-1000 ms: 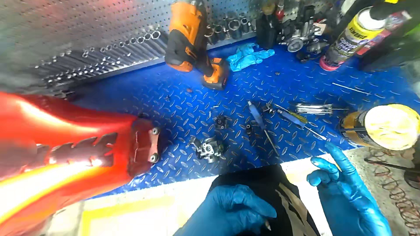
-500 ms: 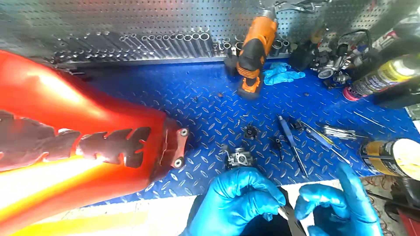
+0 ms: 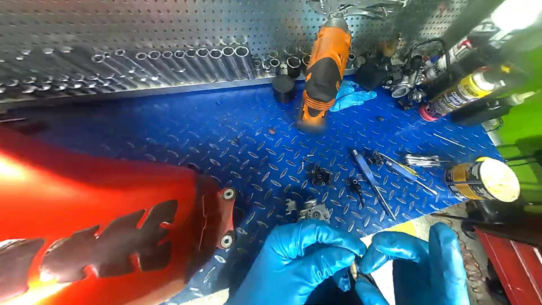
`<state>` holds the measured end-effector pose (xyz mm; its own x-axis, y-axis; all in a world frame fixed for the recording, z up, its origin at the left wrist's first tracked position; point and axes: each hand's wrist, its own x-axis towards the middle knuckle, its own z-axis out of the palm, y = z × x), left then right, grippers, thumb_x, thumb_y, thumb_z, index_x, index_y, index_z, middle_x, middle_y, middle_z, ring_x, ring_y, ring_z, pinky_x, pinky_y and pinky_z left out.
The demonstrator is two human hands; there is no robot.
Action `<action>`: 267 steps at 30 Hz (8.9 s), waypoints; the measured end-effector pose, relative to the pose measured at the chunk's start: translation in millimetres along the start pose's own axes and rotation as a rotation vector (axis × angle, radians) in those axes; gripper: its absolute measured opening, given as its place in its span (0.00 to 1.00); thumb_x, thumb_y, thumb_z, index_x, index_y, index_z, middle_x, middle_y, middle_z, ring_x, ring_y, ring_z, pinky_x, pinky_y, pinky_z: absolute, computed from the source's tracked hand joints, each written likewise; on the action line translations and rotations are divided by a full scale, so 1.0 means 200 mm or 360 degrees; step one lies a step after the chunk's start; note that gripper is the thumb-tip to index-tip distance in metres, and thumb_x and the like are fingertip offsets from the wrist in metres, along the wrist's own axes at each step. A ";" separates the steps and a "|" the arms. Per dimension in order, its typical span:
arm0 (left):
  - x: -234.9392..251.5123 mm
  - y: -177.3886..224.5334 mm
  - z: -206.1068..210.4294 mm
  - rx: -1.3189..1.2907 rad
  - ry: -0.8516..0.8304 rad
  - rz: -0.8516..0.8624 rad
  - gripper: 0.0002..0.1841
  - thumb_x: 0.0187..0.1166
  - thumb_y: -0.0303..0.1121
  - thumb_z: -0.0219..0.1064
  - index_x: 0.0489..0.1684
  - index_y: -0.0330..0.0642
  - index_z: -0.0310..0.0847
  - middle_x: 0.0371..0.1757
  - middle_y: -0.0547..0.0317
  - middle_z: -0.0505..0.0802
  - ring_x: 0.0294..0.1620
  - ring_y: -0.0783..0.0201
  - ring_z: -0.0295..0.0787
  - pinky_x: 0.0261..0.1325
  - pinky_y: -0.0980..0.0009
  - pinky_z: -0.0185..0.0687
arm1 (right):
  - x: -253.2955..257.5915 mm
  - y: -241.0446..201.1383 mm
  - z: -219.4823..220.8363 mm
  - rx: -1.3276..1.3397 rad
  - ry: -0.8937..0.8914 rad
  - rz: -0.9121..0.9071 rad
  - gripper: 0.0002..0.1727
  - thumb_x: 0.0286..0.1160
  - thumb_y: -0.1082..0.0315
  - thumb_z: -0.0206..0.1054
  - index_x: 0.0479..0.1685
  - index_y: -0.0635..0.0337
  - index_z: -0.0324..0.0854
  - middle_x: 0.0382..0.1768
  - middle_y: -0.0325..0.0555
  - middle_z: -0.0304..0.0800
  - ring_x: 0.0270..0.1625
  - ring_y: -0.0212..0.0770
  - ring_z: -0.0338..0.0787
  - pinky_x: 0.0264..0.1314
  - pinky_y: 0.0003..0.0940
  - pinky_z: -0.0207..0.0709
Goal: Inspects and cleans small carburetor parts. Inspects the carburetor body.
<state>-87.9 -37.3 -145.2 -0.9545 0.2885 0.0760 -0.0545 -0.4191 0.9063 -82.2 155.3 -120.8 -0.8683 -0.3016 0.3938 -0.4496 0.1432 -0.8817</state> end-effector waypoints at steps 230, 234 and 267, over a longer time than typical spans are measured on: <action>-0.15 -0.30 -0.17 0.1053 0.0426 0.0138 0.54 0.42 0.57 0.92 0.79 0.54 0.72 0.71 0.63 0.84 0.72 0.69 0.81 0.74 0.68 0.81 | -0.22 0.29 -0.18 0.0014 0.0414 0.0431 0.45 0.72 0.69 0.73 0.92 0.40 0.56 0.45 0.22 0.92 0.48 0.24 0.90 0.60 0.23 0.83; -0.14 -0.26 -0.15 0.1425 0.0391 0.0442 0.51 0.48 0.62 0.87 0.82 0.66 0.70 0.71 0.69 0.82 0.73 0.70 0.77 0.76 0.69 0.75 | -0.17 0.19 -0.19 0.0055 0.0251 0.0330 0.46 0.77 0.67 0.72 0.94 0.37 0.51 0.48 0.21 0.91 0.50 0.22 0.89 0.62 0.22 0.82; -0.18 -0.12 -0.10 -0.1462 0.0023 -0.0476 0.37 0.73 0.69 0.64 0.71 0.51 0.82 0.67 0.49 0.89 0.71 0.52 0.85 0.71 0.50 0.82 | -0.19 0.03 -0.08 -0.0065 0.0377 0.0129 0.42 0.80 0.63 0.71 0.93 0.35 0.55 0.49 0.16 0.92 0.49 0.20 0.90 0.61 0.18 0.82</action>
<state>-59.0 -54.5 -178.5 -0.8669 0.4848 -0.1157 -0.4984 -0.8416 0.2082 -55.4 182.9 -137.7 -0.9247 -0.0590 0.3762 -0.3802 0.1977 -0.9035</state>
